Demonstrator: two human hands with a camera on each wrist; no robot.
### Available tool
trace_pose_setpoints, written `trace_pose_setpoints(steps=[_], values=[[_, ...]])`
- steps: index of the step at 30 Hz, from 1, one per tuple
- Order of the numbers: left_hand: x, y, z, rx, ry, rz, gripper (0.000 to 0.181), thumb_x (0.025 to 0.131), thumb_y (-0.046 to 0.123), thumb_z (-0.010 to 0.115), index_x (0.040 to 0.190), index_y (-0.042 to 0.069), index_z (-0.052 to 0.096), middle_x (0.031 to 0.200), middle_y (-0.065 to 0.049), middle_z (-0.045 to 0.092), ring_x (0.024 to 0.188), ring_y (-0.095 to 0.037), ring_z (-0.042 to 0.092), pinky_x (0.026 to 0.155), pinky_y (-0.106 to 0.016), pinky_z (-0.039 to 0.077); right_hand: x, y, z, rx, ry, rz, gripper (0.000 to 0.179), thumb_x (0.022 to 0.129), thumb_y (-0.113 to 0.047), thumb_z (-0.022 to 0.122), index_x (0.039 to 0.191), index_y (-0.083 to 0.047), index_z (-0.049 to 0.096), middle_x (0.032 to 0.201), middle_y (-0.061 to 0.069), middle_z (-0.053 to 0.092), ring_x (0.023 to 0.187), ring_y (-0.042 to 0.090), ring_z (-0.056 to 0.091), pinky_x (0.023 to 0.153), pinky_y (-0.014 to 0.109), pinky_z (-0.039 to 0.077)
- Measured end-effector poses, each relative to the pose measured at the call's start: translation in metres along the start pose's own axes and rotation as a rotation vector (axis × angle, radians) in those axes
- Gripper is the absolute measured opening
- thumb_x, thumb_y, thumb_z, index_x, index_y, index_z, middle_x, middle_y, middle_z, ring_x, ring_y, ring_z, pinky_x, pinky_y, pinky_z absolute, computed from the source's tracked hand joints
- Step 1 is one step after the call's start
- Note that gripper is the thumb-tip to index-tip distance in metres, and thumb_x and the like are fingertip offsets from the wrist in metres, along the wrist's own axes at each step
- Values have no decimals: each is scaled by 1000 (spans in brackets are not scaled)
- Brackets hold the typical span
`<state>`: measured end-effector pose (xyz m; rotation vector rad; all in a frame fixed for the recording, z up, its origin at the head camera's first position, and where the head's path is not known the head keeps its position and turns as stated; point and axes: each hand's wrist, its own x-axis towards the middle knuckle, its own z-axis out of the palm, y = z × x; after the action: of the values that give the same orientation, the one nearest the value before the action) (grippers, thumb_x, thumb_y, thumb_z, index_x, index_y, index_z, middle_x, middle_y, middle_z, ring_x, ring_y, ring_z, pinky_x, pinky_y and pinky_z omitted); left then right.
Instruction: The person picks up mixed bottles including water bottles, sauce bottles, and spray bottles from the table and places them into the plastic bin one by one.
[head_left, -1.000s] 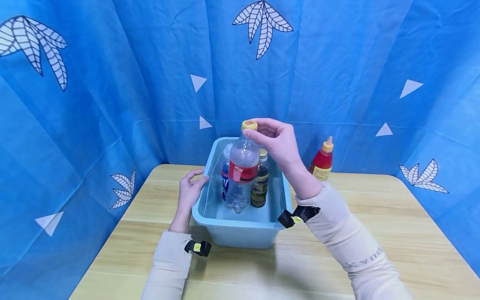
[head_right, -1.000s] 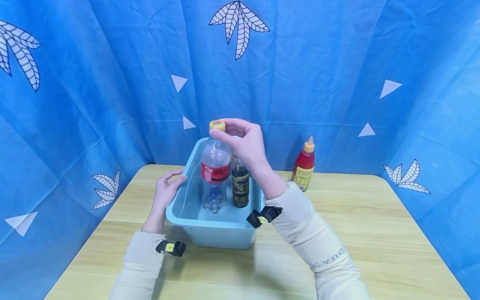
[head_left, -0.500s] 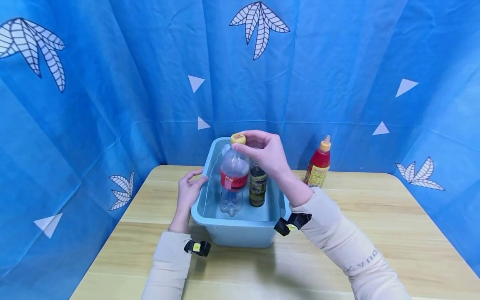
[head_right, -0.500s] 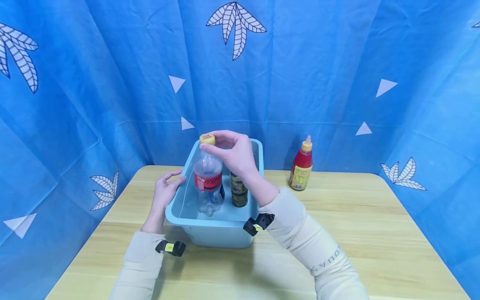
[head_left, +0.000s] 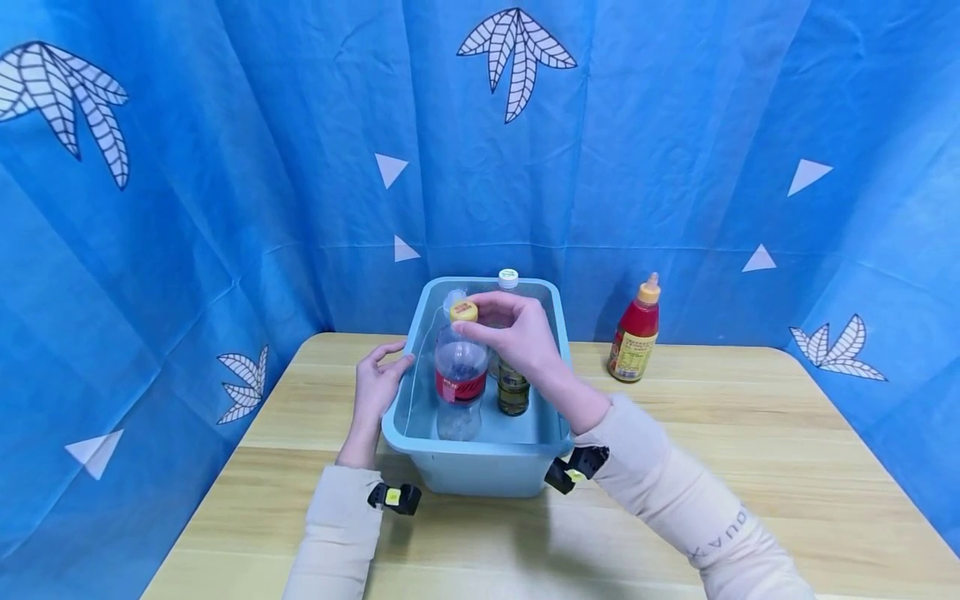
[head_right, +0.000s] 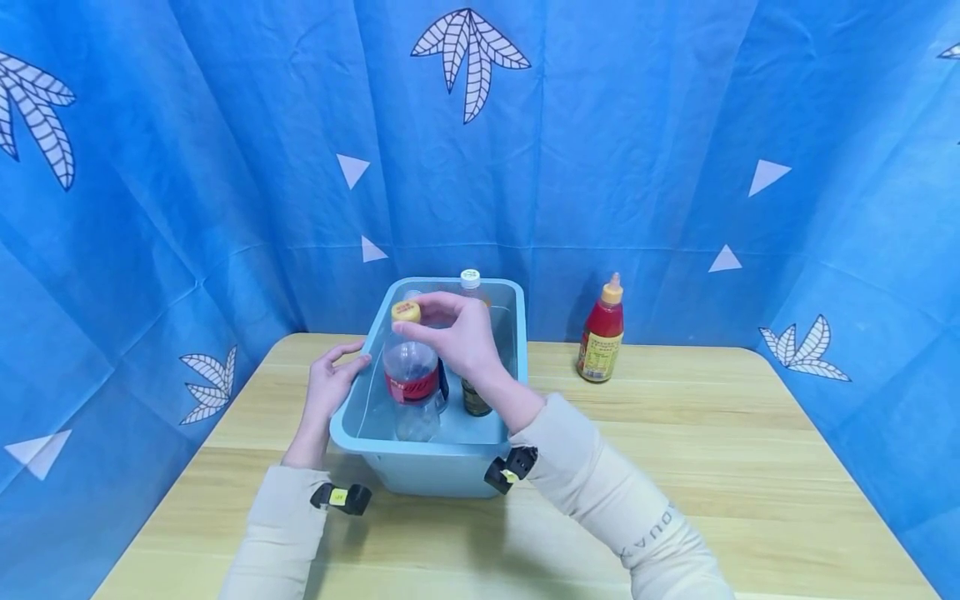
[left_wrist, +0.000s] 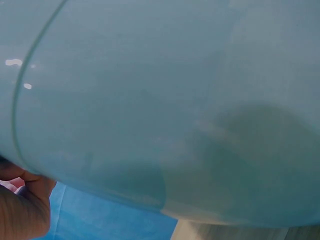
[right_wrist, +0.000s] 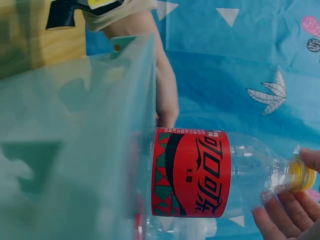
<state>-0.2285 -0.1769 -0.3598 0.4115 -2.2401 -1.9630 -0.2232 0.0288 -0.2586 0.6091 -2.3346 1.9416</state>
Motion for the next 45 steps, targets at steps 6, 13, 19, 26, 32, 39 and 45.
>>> trace_pose_setpoints(steps=[6, 13, 19, 26, 32, 39, 45], values=[[0, -1, 0, -5, -2, -8, 33, 87, 19, 56, 119, 10, 54, 110, -20, 59, 97, -31, 59, 78, -40, 49, -4, 12, 7, -36, -9, 29, 31, 75, -22, 71, 103, -11, 65, 92, 0, 66, 84, 13, 60, 75, 31, 48], [0, -2, 1, -12, 2, 0, 32, 86, 18, 57, 118, 9, 55, 108, -20, 60, 95, -31, 60, 76, -40, 49, -8, 24, 14, -11, -12, 47, 32, 74, -21, 72, 104, -10, 65, 93, 4, 66, 84, 16, 60, 76, 31, 48], [0, -1, 1, -11, 10, 19, 32, 86, 17, 57, 117, 8, 55, 106, -22, 60, 93, -32, 60, 75, -41, 50, -11, 17, 16, 5, -24, 32, 33, 76, -16, 70, 105, -4, 63, 95, 9, 66, 85, 19, 61, 77, 31, 47], [0, 0, 1, -18, 8, 7, 32, 87, 17, 56, 118, 9, 55, 107, -22, 60, 94, -32, 60, 75, -41, 50, -13, 6, 18, -16, -32, 46, 33, 76, -10, 69, 107, 1, 61, 99, 14, 64, 87, 23, 61, 79, 32, 48], [0, 1, 0, -20, 5, -11, 32, 87, 18, 56, 118, 10, 55, 108, -21, 60, 94, -32, 60, 75, -40, 50, -5, 29, 21, -33, -40, 59, 36, 73, -20, 72, 105, -8, 64, 98, 7, 65, 86, 18, 62, 77, 30, 49], [1, 1, 0, -13, 2, 0, 33, 87, 18, 56, 119, 9, 54, 106, -22, 60, 94, -32, 60, 75, -40, 50, -3, 34, 24, -64, -39, 62, 33, 73, -20, 73, 104, -11, 65, 96, 2, 66, 83, 14, 62, 74, 29, 50], [2, 0, 0, -9, 8, 6, 32, 87, 18, 56, 118, 9, 55, 104, -22, 61, 91, -32, 61, 74, -39, 50, -2, 35, 26, -43, -66, 78, 33, 73, -18, 72, 104, -10, 65, 97, 4, 66, 85, 15, 62, 76, 30, 50]])
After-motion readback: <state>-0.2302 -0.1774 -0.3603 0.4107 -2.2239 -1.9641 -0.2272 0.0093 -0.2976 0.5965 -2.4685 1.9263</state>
